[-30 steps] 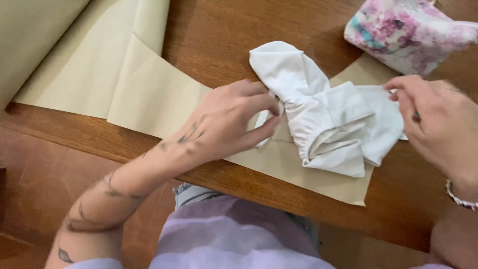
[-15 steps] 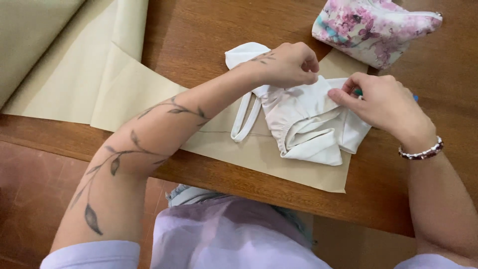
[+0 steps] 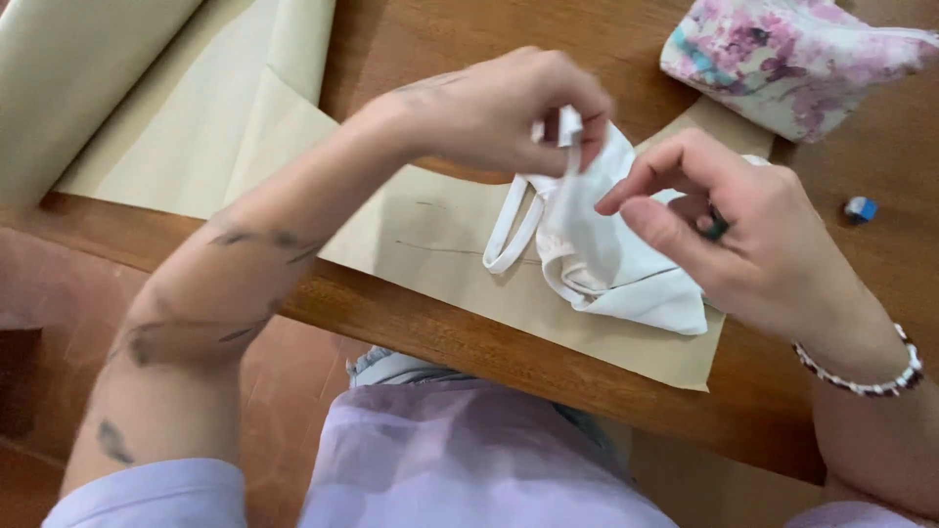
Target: The person is tracing the outline of a white garment onto brown pattern paper using a pencil to create a sewing pattern.
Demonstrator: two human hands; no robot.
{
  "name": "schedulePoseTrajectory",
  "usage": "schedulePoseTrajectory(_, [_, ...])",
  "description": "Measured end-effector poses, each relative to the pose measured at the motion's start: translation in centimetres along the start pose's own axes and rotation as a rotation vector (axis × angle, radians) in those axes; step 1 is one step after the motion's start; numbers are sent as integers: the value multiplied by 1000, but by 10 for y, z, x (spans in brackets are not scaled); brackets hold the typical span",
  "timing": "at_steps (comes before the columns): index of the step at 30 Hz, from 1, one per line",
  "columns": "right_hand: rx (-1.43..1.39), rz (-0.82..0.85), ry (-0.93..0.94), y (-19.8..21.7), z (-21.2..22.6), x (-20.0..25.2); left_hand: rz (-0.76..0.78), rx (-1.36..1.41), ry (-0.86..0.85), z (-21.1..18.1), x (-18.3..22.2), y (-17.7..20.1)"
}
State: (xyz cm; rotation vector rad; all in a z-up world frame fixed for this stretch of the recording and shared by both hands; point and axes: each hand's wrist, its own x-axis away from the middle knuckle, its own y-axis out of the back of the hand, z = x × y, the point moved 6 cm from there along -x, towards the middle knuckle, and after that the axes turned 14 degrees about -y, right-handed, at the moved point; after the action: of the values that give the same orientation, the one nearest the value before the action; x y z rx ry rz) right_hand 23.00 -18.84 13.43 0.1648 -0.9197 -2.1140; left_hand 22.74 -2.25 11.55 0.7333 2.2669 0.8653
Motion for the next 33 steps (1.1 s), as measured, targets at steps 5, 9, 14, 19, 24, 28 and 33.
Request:
schedulePoseTrajectory(5, [111,3,13,-5,-4,-4,-50,-56,225,-6,87,4])
schedulePoseTrajectory(9, [277,-9,22,-16,-14,-23,-185,50,349,5,136,-9])
schedulePoseTrajectory(14, [408,-10,75,-35,-4,-35,-267,40,388,8,160,-17])
schedulePoseTrajectory(19, [445,7,194,-50,6,-40,-266,7,318,1,165,-27])
schedulePoseTrajectory(24, [599,-14,238,-65,3,-45,-274,-242,354,-5,171,-38])
schedulePoseTrajectory(28, [658,-51,231,-59,-16,-41,-381,-587,248,-38,175,-43])
schedulePoseTrajectory(33, [469,-130,6,-22,-65,-31,-504,-701,226,-81,180,-42])
